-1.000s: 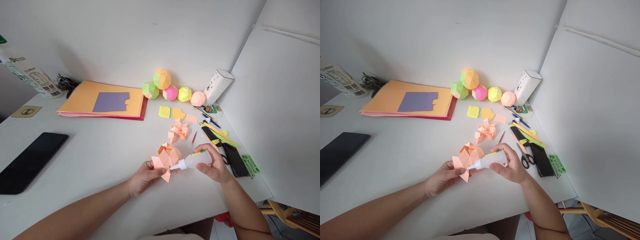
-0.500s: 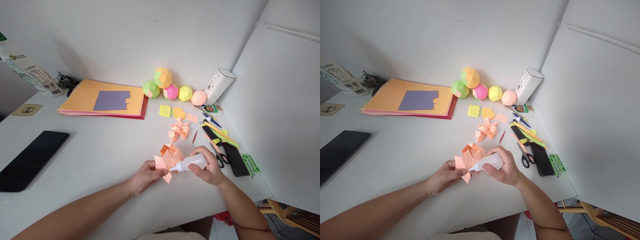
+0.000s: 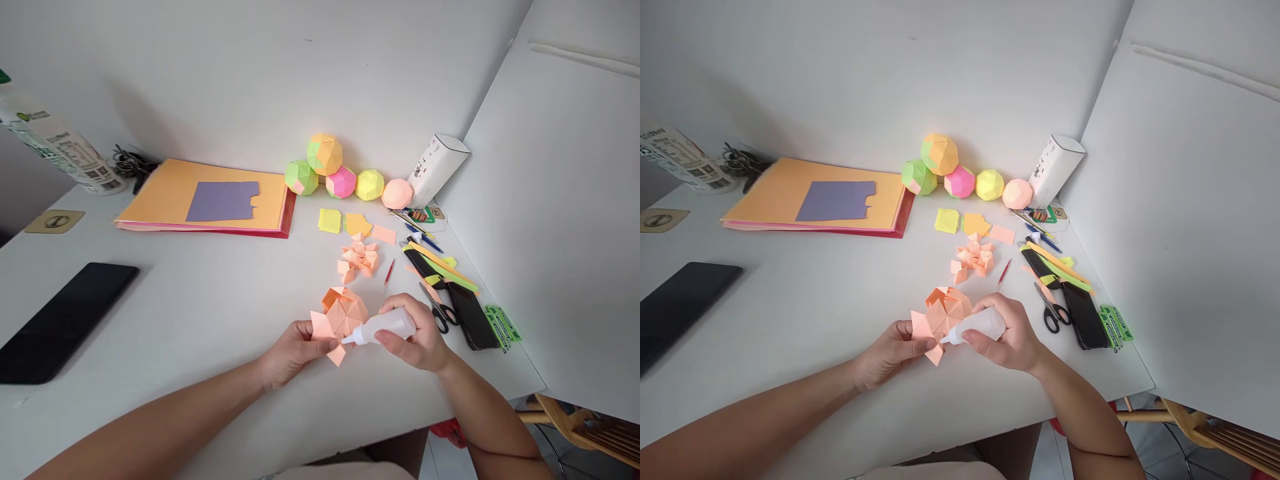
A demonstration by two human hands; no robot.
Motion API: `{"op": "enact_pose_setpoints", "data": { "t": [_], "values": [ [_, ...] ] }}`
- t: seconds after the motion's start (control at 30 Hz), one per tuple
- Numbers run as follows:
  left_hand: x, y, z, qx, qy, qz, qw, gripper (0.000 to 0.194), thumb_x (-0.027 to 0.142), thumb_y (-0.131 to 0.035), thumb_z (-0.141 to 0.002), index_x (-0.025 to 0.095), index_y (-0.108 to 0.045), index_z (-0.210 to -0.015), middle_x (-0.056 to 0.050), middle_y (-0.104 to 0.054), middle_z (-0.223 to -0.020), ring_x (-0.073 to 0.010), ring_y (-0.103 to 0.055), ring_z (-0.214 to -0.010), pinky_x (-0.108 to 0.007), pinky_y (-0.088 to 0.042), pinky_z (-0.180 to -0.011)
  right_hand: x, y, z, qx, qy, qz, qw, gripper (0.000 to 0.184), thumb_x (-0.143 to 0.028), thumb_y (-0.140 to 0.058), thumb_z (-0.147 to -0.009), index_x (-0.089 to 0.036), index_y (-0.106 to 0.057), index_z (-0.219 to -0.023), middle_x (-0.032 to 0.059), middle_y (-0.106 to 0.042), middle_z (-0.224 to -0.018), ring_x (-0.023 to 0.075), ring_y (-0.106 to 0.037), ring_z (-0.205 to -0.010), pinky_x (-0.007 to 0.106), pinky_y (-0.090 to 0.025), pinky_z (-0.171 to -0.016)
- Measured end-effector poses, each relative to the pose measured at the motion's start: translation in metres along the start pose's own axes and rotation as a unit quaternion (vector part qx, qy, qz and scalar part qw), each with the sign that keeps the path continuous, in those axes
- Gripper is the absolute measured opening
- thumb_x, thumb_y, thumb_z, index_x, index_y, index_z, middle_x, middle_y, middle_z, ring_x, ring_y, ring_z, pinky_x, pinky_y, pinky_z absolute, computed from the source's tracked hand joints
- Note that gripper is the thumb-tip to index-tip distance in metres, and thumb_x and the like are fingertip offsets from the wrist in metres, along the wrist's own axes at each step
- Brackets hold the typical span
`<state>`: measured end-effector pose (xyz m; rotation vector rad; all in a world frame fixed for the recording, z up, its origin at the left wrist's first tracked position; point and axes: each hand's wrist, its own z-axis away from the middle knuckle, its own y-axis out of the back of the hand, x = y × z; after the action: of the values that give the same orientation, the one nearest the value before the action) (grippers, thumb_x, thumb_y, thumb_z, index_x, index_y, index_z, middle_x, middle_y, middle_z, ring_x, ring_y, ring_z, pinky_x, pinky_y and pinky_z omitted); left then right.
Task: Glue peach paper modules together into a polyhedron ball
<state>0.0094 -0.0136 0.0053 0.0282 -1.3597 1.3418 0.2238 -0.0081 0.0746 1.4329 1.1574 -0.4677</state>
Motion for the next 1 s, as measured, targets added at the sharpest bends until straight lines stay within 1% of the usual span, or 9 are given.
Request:
{"op": "enact_pose_setpoints", "data": {
  "t": [0.23, 0.43, 0.63, 0.73, 0.87, 1.0],
  "values": [
    [0.0008, -0.0008, 0.0004, -0.003, 0.003, 0.0, 1.0, 0.015, 0.026, -0.07, -0.074, 0.015, -0.074, -0.081, -0.01, -0.073, -0.092, -0.0268, -0.064, -0.092, -0.04, -0.044, -0.087, 0.0003, -0.0028, 0.0002, -0.004, 0.018, -0.022, 1.0, 0.02, -0.031, -0.063, -0.075, -0.023, -0.049, -0.086, -0.0042, -0.052, -0.06, 0.0109, -0.047, -0.048, 0.022, -0.037, -0.043],
    [-0.0027, 0.0004, -0.0005, 0.002, 0.009, 0.055, 0.998, 0.01, 0.022, -0.07, -0.073, 0.016, -0.074, -0.079, -0.006, -0.072, -0.079, -0.0234, -0.065, -0.08, -0.039, -0.047, -0.08, 0.0009, 0.0019, 0.0006, -0.014, 0.023, 0.008, 1.0, 0.02, -0.032, -0.064, -0.074, -0.022, -0.05, -0.085, -0.0021, -0.055, -0.066, 0.0108, -0.047, -0.05, 0.022, -0.037, -0.043],
    [-0.0003, -0.0005, 0.0008, -0.007, 0.015, 0.033, 0.999, 0.017, 0.025, -0.07, -0.073, 0.013, -0.074, -0.084, -0.011, -0.072, -0.091, -0.0266, -0.064, -0.09, -0.041, -0.045, -0.087, -0.0006, -0.0034, -0.0012, 0.003, 0.019, -0.016, 1.0, 0.019, -0.033, -0.062, -0.076, -0.022, -0.049, -0.086, -0.003, -0.054, -0.062, 0.0113, -0.047, -0.048, 0.023, -0.037, -0.042],
    [0.0002, -0.0011, 0.001, -0.003, 0.016, 0.035, 0.999, 0.016, 0.025, -0.071, -0.072, 0.014, -0.074, -0.083, -0.01, -0.072, -0.09, -0.0259, -0.064, -0.087, -0.04, -0.046, -0.084, -0.0002, -0.0019, -0.0005, -0.006, 0.02, -0.009, 1.0, 0.019, -0.033, -0.062, -0.076, -0.023, -0.049, -0.086, -0.0032, -0.053, -0.061, 0.0111, -0.047, -0.048, 0.023, -0.037, -0.043],
    [-0.0006, -0.0012, 0.0002, 0.009, 0.021, 0.046, 0.999, 0.014, 0.026, -0.073, -0.07, 0.015, -0.074, -0.08, -0.008, -0.073, -0.08, -0.0246, -0.066, -0.078, -0.04, -0.048, -0.08, 0.0004, 0.002, 0.0004, -0.024, 0.017, 0.015, 0.999, 0.02, -0.034, -0.063, -0.075, -0.023, -0.05, -0.085, -0.0017, -0.055, -0.065, 0.0117, -0.049, -0.05, 0.023, -0.038, -0.044],
    [-0.0006, -0.001, -0.0001, 0.002, 0.016, 0.037, 0.999, 0.016, 0.026, -0.072, -0.071, 0.014, -0.074, -0.082, -0.009, -0.073, -0.085, -0.0256, -0.065, -0.083, -0.04, -0.047, -0.081, 0.0003, 0.0003, 0.0, -0.007, 0.022, 0.009, 1.0, 0.02, -0.034, -0.062, -0.075, -0.023, -0.05, -0.085, -0.0021, -0.055, -0.064, 0.0117, -0.048, -0.05, 0.023, -0.038, -0.044]
  ]
}}
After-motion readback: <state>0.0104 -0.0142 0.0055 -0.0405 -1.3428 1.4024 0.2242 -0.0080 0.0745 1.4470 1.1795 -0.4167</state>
